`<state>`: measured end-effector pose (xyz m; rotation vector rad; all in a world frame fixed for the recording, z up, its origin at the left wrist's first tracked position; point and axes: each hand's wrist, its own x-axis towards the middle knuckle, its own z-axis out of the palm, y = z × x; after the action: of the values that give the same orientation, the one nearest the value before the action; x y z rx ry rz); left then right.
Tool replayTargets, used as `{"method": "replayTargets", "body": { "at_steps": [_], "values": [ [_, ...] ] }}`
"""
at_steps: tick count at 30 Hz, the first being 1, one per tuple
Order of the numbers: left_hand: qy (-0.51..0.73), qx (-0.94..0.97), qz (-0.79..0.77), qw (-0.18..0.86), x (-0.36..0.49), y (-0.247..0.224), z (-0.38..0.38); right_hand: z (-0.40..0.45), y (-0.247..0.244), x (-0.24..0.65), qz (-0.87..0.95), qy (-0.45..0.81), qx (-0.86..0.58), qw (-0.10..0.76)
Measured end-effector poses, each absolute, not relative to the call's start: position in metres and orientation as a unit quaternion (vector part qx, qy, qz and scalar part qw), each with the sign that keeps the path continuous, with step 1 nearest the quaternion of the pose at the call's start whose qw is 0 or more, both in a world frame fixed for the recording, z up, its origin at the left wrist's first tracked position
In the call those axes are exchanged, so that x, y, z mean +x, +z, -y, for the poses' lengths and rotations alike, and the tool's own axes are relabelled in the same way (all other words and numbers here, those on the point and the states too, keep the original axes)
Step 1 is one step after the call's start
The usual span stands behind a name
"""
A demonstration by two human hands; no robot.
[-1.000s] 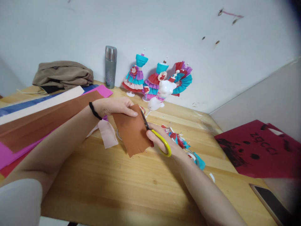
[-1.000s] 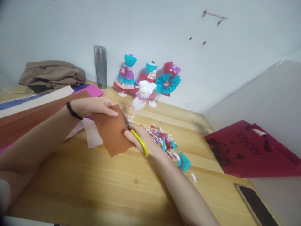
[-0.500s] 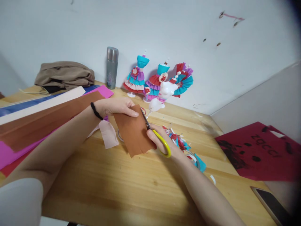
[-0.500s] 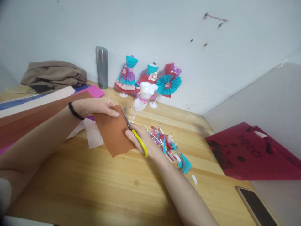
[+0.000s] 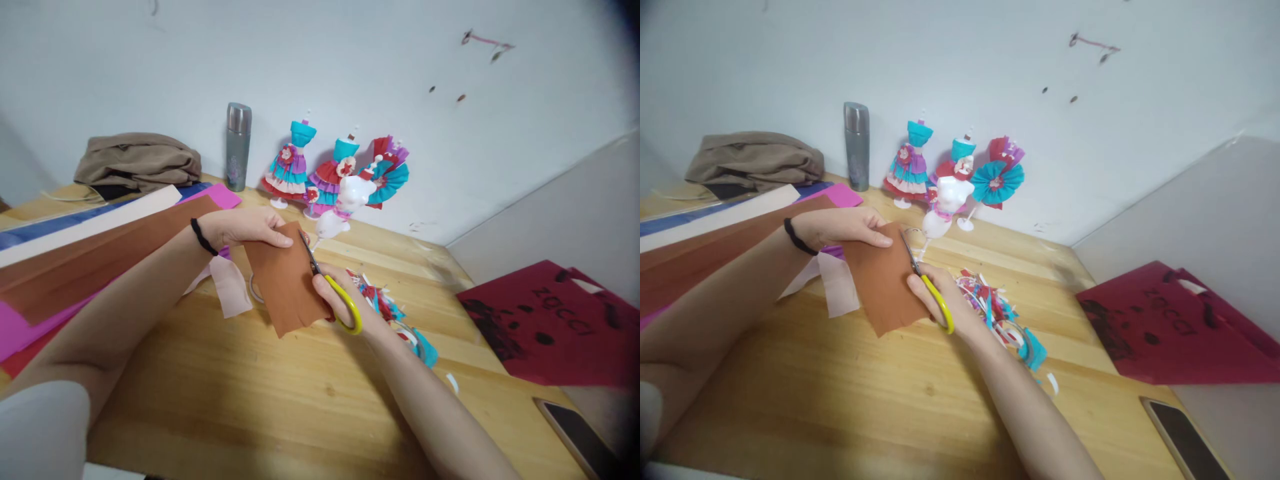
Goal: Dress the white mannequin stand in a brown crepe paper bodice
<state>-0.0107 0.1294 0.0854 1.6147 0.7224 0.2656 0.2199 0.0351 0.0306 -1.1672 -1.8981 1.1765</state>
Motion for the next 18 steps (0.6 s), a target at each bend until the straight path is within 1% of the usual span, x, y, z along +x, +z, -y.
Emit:
{"method": "replayTargets", "body": {
  "at_steps": [2,9,18],
  "values": [
    [0.114,0.697,-0.319,0.633,-0.0102,0.0848,-0.1288,-0.0347,0.0300,0.2209,0.711,0.461,-0.438,0.302],
    [0.092,0.680,-0.310,0.658,-0.0066,0.0838,-0.1272,-0.0357,0.0333,0.2207,0.735,0.439,-0.416,0.307],
    [0.080,0.669,-0.311,0.671,-0.0049,0.0835,-0.1270,-0.0331,0.0340,0.2193,0.726,0.448,-0.419,0.311]
  ]
}}
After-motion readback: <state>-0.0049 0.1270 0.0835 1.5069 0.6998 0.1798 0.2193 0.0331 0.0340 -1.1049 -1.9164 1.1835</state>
